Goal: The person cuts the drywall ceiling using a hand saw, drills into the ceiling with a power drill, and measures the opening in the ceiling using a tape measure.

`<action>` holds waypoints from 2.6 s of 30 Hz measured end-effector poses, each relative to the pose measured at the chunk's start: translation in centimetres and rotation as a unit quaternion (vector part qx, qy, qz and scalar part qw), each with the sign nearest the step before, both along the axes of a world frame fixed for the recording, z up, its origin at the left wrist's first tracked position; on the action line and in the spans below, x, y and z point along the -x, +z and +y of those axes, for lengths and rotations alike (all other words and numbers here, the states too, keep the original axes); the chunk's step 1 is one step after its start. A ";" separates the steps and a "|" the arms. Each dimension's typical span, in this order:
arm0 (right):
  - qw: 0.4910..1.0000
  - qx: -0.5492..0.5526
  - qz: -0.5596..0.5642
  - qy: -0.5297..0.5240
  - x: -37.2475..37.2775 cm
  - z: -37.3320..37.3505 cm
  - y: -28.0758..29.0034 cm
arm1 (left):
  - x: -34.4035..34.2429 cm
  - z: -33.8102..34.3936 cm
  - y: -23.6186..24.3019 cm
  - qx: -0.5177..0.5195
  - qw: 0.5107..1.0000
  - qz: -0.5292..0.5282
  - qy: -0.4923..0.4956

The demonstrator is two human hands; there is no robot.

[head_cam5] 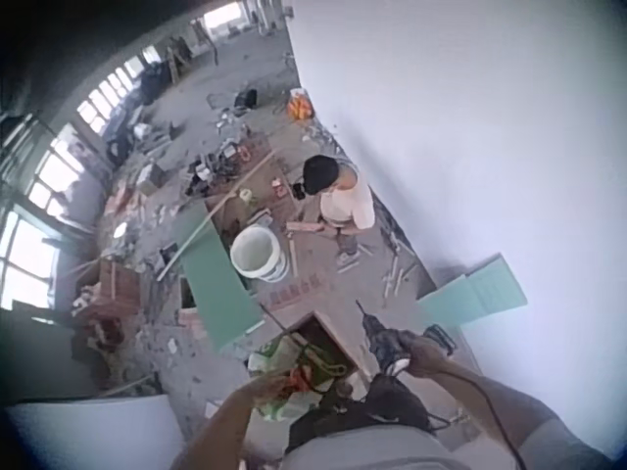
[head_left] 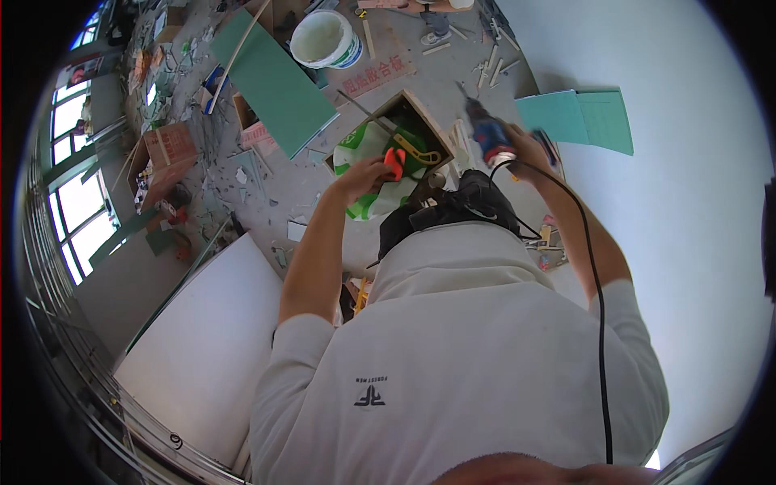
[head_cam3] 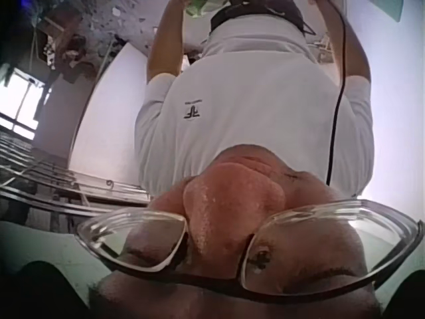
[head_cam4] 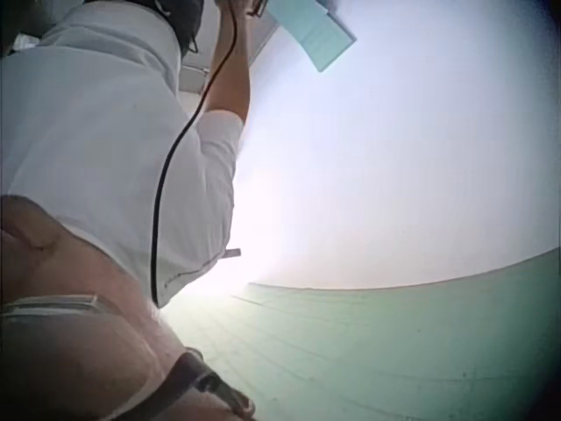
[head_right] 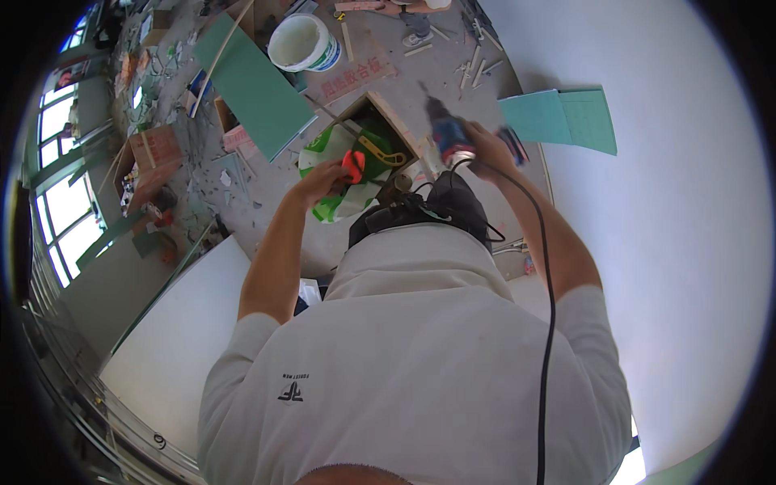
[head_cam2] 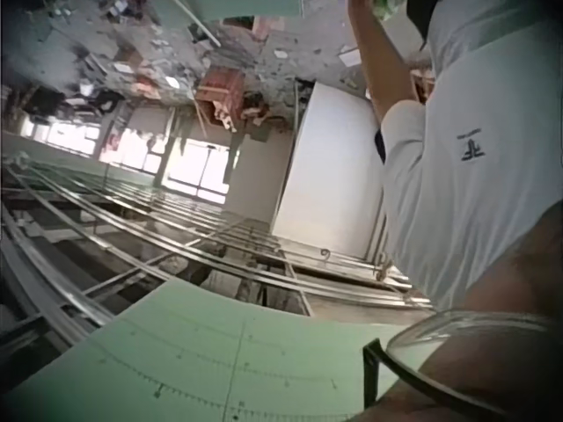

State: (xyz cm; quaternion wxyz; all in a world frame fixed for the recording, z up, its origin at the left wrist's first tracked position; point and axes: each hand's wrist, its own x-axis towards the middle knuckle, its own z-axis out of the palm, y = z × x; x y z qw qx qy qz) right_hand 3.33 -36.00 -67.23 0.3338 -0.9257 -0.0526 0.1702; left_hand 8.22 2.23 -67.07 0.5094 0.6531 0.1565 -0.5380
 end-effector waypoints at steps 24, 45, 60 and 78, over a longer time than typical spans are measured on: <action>0.950 -0.169 0.079 0.251 -6.1 20.1 -1.0 | 7.8 8.9 9.6 0.304 0.887 0.109 0.329; 0.888 -0.328 -0.303 0.107 -6.3 12.9 25.8 | -5.0 -4.2 27.4 0.000 0.898 -0.440 -0.005; 0.822 -0.160 -0.546 -0.034 -9.6 -0.6 37.6 | -4.1 -11.3 49.8 0.242 0.675 -0.695 0.055; 0.580 -0.059 -0.802 -0.131 -6.0 -21.0 60.3 | -0.9 -23.9 63.3 0.479 0.392 -0.778 0.111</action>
